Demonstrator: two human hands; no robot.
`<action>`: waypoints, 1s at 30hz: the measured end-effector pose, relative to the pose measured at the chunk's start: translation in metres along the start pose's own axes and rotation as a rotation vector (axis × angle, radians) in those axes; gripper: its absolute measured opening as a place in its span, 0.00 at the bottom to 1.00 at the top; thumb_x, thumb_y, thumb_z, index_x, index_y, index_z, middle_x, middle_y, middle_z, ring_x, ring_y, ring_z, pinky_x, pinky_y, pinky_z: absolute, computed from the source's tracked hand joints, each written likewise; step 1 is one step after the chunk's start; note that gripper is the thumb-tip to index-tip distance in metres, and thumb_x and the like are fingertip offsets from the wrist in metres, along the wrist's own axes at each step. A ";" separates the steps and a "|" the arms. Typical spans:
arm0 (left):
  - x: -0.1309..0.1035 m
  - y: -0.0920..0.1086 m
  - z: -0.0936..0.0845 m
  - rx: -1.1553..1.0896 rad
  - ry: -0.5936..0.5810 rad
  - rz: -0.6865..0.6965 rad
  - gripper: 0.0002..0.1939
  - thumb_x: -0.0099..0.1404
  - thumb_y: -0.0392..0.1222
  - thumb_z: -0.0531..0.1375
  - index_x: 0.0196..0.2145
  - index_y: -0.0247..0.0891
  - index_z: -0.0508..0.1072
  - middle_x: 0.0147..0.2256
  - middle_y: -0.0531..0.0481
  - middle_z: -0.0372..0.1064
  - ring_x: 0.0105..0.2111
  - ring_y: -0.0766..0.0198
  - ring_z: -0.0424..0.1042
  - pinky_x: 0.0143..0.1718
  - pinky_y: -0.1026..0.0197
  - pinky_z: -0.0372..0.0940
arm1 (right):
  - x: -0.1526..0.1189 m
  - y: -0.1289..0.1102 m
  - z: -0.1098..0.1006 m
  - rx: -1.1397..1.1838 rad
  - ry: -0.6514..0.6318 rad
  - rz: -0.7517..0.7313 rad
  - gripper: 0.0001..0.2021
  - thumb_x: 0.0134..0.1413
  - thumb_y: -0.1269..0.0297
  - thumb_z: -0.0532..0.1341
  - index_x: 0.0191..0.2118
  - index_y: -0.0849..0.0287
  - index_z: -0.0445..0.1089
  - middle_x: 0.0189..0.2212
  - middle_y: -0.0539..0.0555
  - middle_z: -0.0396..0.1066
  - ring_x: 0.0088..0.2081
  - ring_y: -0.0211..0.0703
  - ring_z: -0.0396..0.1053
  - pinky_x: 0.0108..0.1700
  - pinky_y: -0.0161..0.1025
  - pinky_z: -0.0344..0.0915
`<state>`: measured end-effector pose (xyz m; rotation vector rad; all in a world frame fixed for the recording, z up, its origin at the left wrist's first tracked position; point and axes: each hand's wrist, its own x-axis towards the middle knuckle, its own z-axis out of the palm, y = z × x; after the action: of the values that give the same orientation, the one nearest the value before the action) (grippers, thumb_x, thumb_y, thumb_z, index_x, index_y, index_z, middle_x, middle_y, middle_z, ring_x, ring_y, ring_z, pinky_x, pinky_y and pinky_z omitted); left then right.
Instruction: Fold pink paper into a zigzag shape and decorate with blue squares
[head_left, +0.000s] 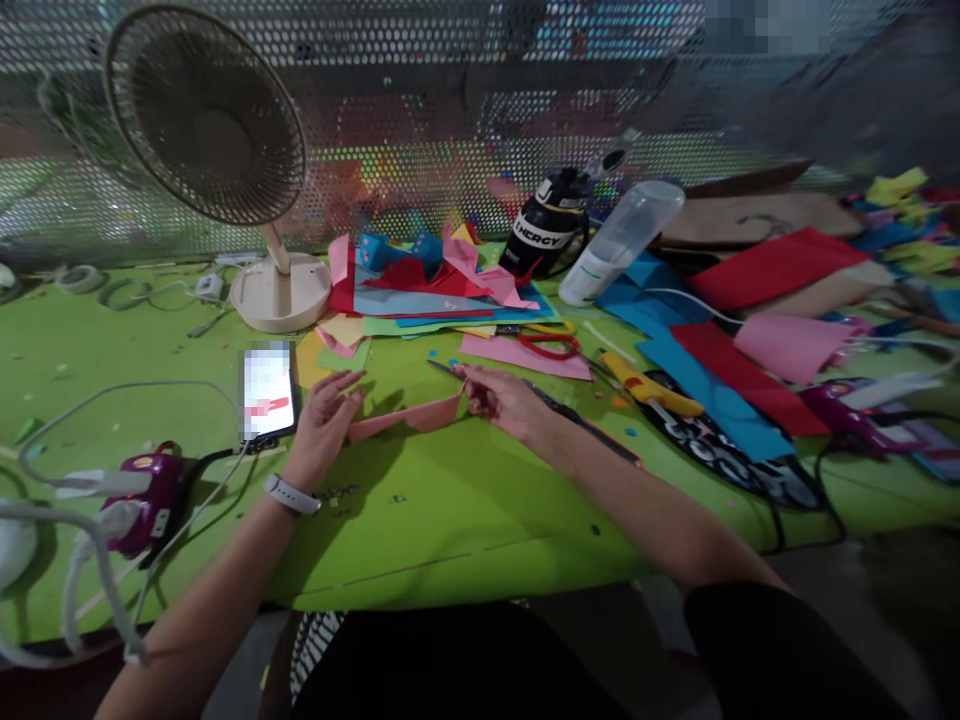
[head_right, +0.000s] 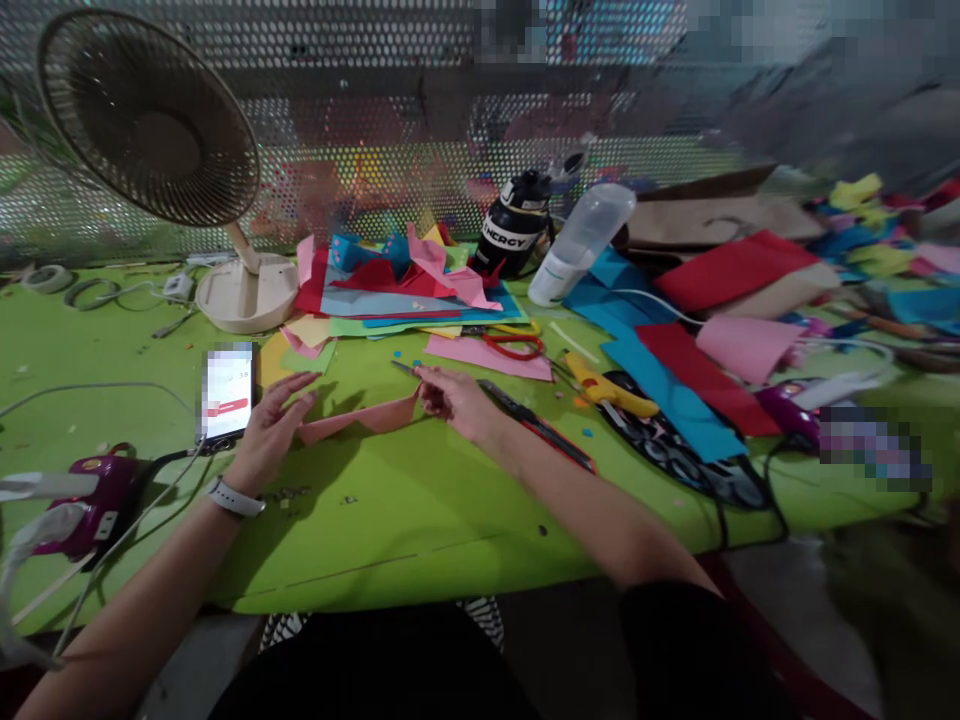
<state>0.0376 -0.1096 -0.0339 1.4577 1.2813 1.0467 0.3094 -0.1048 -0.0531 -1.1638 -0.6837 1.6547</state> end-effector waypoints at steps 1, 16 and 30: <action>0.000 0.000 0.000 0.110 0.025 0.079 0.15 0.65 0.49 0.60 0.45 0.41 0.77 0.55 0.43 0.63 0.57 0.54 0.62 0.57 0.48 0.60 | -0.001 -0.001 0.001 0.021 0.023 -0.017 0.11 0.44 0.61 0.70 0.30 0.59 0.69 0.19 0.44 0.71 0.18 0.29 0.64 0.20 0.28 0.59; 0.010 0.013 -0.029 0.718 -0.230 0.394 0.22 0.57 0.61 0.63 0.38 0.40 0.77 0.42 0.43 0.72 0.44 0.50 0.69 0.46 0.48 0.64 | -0.026 -0.075 -0.024 -0.081 0.148 -0.387 0.09 0.45 0.67 0.64 0.36 0.56 0.71 0.25 0.46 0.72 0.23 0.31 0.67 0.27 0.30 0.66; -0.001 0.003 -0.004 0.640 -0.272 0.453 0.13 0.62 0.52 0.60 0.33 0.40 0.77 0.28 0.49 0.73 0.24 0.64 0.66 0.25 0.62 0.58 | -0.039 -0.103 -0.097 -1.419 0.353 -0.467 0.12 0.52 0.54 0.62 0.39 0.55 0.73 0.30 0.53 0.77 0.30 0.44 0.73 0.30 0.36 0.62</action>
<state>0.0345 -0.1101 -0.0297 2.3706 1.1614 0.6904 0.4412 -0.1094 0.0109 -1.9331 -1.8208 0.3586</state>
